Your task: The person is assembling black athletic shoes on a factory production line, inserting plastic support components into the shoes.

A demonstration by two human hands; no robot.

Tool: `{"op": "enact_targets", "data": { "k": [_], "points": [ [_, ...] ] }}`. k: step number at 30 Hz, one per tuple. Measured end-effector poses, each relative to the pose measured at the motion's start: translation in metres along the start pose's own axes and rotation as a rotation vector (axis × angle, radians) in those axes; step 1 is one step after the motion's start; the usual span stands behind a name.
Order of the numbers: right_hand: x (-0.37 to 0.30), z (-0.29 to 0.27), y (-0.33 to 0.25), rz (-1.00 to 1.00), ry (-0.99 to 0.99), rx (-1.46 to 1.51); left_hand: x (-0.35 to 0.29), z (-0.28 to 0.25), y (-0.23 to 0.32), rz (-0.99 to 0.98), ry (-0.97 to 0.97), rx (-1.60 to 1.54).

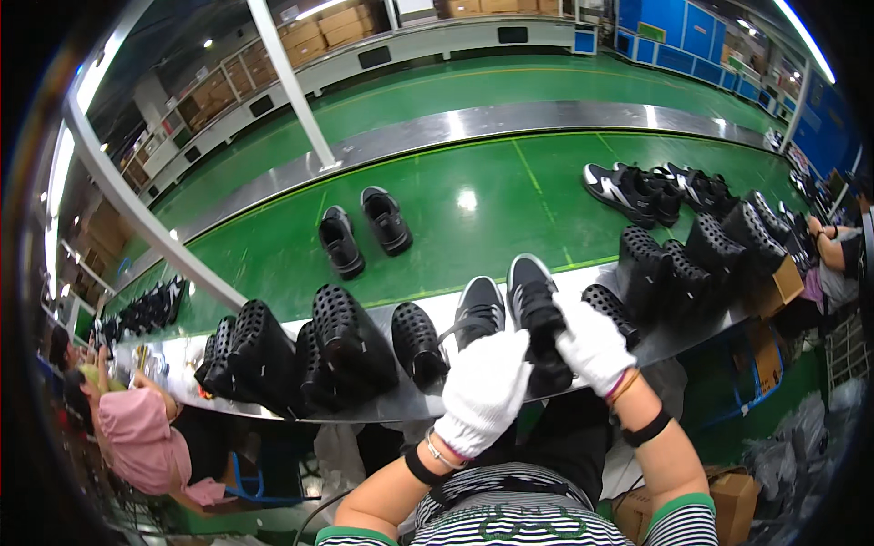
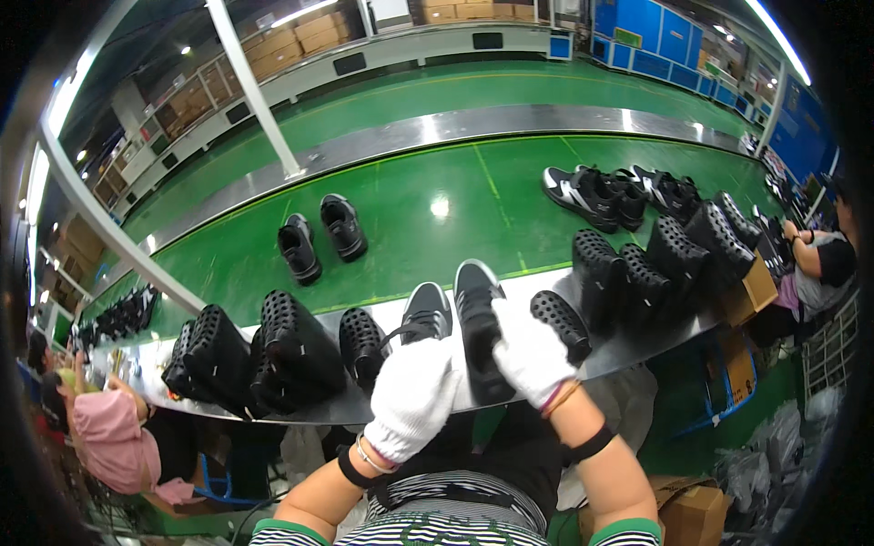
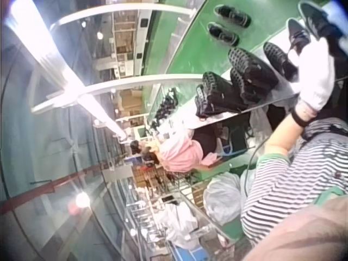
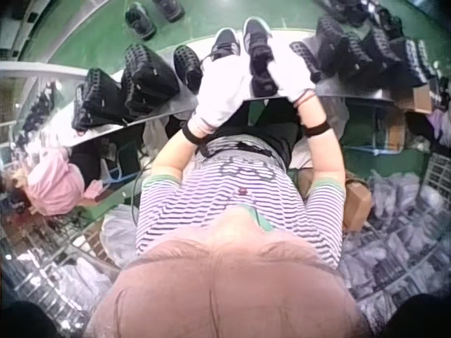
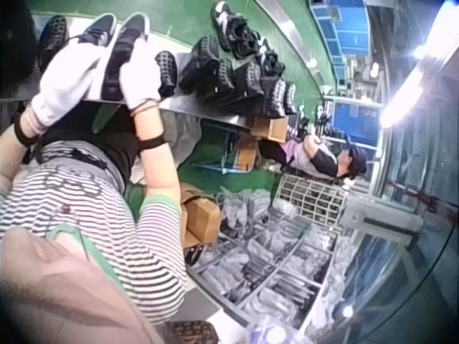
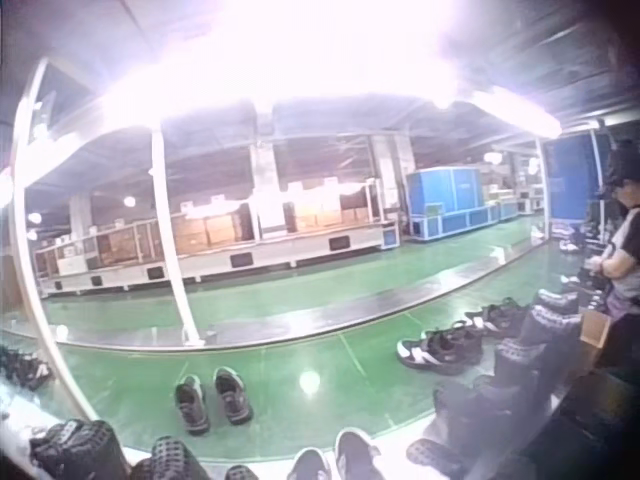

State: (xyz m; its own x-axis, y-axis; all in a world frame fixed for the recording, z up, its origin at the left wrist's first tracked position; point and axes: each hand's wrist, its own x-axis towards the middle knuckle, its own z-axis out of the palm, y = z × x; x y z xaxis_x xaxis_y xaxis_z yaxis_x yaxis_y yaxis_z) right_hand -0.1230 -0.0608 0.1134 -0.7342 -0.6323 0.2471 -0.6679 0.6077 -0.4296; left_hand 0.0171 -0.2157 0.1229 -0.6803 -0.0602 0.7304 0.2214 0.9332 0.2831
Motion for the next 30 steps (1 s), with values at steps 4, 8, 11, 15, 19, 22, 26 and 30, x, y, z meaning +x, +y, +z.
{"op": "enact_targets", "data": {
  "k": [4, 8, 11, 15, 19, 22, 26, 30],
  "points": [
    [0.021, -0.018, 0.001, 0.048, -0.044, -0.175, -0.039, -0.031, -0.016, -0.245, 0.082, 0.028],
    [0.021, -0.037, -0.1, -0.378, 0.131, 0.127, -0.086, -0.032, -0.032, -0.383, 0.189, 0.202],
    [0.014, 0.002, -0.13, -0.509, -0.147, 0.062, -0.092, -0.024, -0.04, -0.488, 0.176, 0.159],
    [-0.011, 0.047, -0.116, -0.63, -0.147, -0.25, -0.102, -0.02, -0.049, -0.551, 0.178, 0.139],
    [0.016, 0.042, -0.099, -0.58, -0.124, -0.297, -0.11, -0.019, -0.047, -0.553, 0.178, 0.132],
    [0.017, 0.039, -0.115, -0.554, -0.08, -0.24, -0.116, -0.021, -0.05, -0.567, 0.189, 0.111],
    [0.03, 0.052, -0.145, -0.49, -0.165, 0.037, -0.113, -0.017, -0.055, -0.553, 0.215, 0.072],
    [0.047, 0.083, -0.146, -0.426, -0.216, 0.019, -0.111, -0.023, -0.051, -0.566, 0.206, 0.068]
  ]
}}
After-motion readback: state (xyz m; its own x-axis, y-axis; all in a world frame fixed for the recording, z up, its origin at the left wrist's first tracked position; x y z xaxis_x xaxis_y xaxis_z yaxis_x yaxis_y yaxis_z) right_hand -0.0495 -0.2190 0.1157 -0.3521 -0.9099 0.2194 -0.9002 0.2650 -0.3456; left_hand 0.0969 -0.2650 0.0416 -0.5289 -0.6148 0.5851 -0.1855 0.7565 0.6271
